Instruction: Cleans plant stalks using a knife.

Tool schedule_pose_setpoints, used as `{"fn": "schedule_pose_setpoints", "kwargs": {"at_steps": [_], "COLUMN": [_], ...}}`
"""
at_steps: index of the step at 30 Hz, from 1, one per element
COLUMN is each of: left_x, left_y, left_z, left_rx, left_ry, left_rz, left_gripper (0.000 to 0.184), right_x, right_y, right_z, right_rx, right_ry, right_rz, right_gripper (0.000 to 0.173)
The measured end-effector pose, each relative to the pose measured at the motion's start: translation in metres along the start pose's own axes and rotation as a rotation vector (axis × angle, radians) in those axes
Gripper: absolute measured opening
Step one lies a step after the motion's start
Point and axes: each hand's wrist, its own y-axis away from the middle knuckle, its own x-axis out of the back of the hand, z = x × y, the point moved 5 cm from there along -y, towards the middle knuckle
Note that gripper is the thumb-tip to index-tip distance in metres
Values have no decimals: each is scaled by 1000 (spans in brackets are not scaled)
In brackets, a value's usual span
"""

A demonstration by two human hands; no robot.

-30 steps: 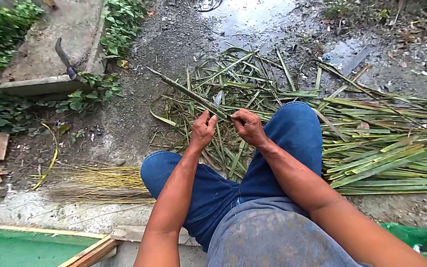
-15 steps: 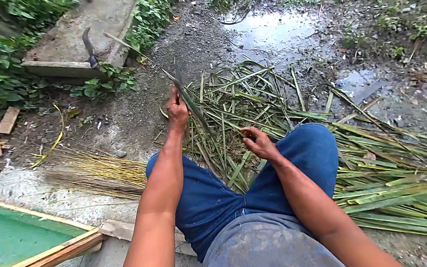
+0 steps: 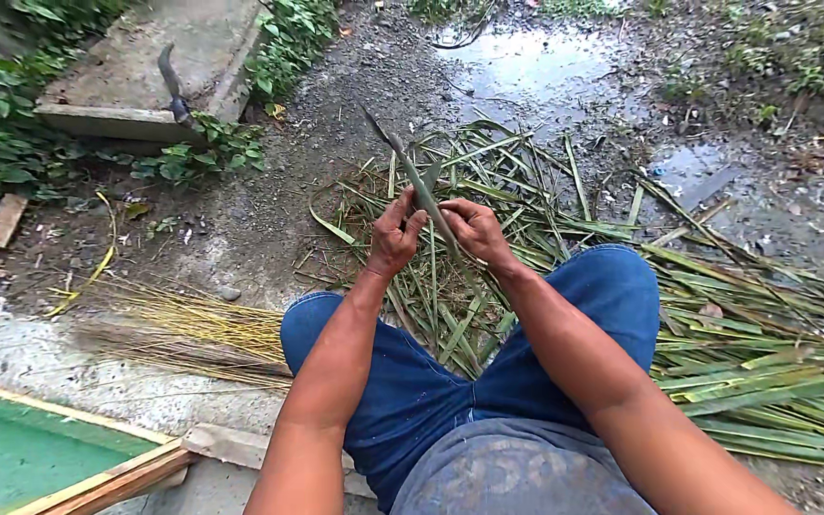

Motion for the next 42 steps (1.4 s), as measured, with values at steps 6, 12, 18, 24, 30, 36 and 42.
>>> {"fn": "schedule_pose_setpoints", "kwargs": {"at_steps": [6,12,18,24,30,36,42], "left_x": [9,36,21,44,35,50,122], "left_y": [-8,-24,-18,-28,-17,-18,-28], "left_z": [-7,-29,-13,-26,-16,-18,-53], "left_rx": [38,297,243,347,282,346,485], "left_ry": [-115,-46,54,156,105,211,637], "left_rz": [18,96,48,187,97,153,564], "left_gripper": [47,52,39,53,50,50,43], "right_x": [7,18,25,23,16,22,53], "right_y": [2,8,9,12,6,4,11], "right_z": [-7,-5,7,3,-9,-20,-4], "right_rx": [159,110,16,-15,-40,38,31], "right_ry": [198,228,209,183,130,238,323], "right_rz": [18,-59,-87,-145,-218,-251,-204], "right_gripper": [22,23,26,26,26,25,26]}}
